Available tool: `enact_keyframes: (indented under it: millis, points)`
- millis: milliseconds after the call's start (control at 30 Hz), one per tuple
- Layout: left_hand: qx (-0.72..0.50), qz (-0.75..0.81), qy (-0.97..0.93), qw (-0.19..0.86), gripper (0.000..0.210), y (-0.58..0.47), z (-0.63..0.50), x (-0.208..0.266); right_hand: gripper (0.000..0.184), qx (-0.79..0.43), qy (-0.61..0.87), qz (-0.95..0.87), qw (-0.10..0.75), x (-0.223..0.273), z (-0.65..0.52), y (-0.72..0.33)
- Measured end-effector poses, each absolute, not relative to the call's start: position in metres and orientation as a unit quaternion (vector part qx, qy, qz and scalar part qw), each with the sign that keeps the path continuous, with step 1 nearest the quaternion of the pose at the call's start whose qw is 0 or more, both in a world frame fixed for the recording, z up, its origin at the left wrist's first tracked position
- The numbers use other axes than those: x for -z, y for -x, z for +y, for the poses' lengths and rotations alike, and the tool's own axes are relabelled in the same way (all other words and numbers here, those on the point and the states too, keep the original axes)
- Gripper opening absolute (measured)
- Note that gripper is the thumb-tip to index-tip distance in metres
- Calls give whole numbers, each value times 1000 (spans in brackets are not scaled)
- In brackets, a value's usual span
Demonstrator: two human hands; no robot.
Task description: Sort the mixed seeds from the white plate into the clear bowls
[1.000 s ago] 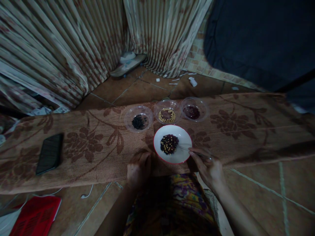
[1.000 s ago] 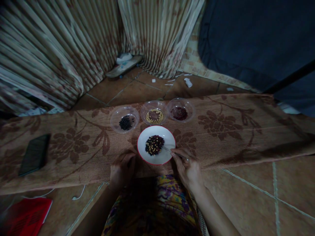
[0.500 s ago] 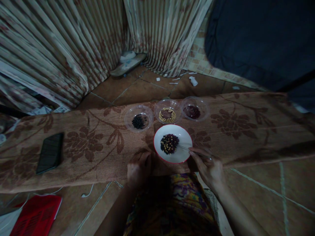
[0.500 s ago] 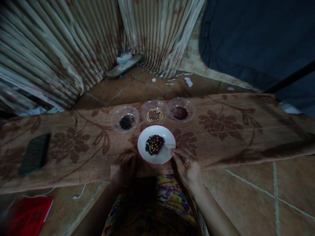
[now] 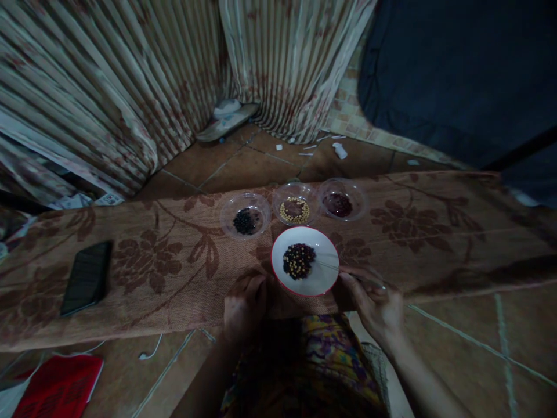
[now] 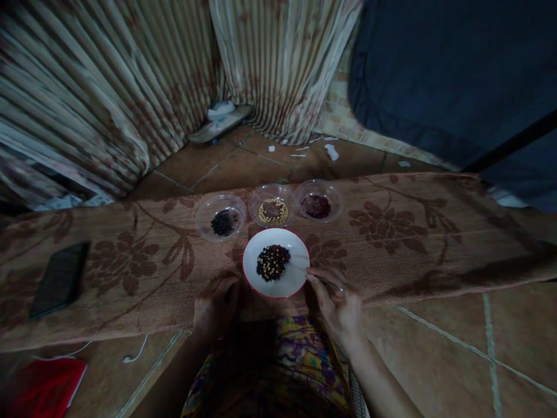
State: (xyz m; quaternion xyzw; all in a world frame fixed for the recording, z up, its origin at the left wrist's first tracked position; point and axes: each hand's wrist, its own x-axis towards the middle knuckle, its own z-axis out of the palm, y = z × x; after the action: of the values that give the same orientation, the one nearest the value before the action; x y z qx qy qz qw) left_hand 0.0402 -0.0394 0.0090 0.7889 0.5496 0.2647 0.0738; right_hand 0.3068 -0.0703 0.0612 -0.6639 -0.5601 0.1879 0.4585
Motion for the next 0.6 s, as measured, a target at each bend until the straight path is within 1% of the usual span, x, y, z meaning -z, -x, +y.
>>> enact_keyframes:
  millis: [100, 267, 333, 433, 600]
  points:
    - [-273, 543, -791, 69, 14, -39, -40, -9, 21, -159, 676, -536, 481, -72, -59, -317]
    - [-288, 534, -793, 46, 16, -38, -38, -7, 21, -37, 670, -519, 529, -86, -14, -350]
    - [-298, 529, -794, 36, 17, -37, -37, -6, 22, -14, 663, -511, 546, -84, 6, -362]
    - [-303, 527, -794, 28, 18, -36, -36, -3, 24, -17, 659, -499, 562, -75, 26, -373]
    - [-307, 524, -794, 21, 20, -35, -36, 3, 30, -53, 684, -481, 545, -57, 32, -372]
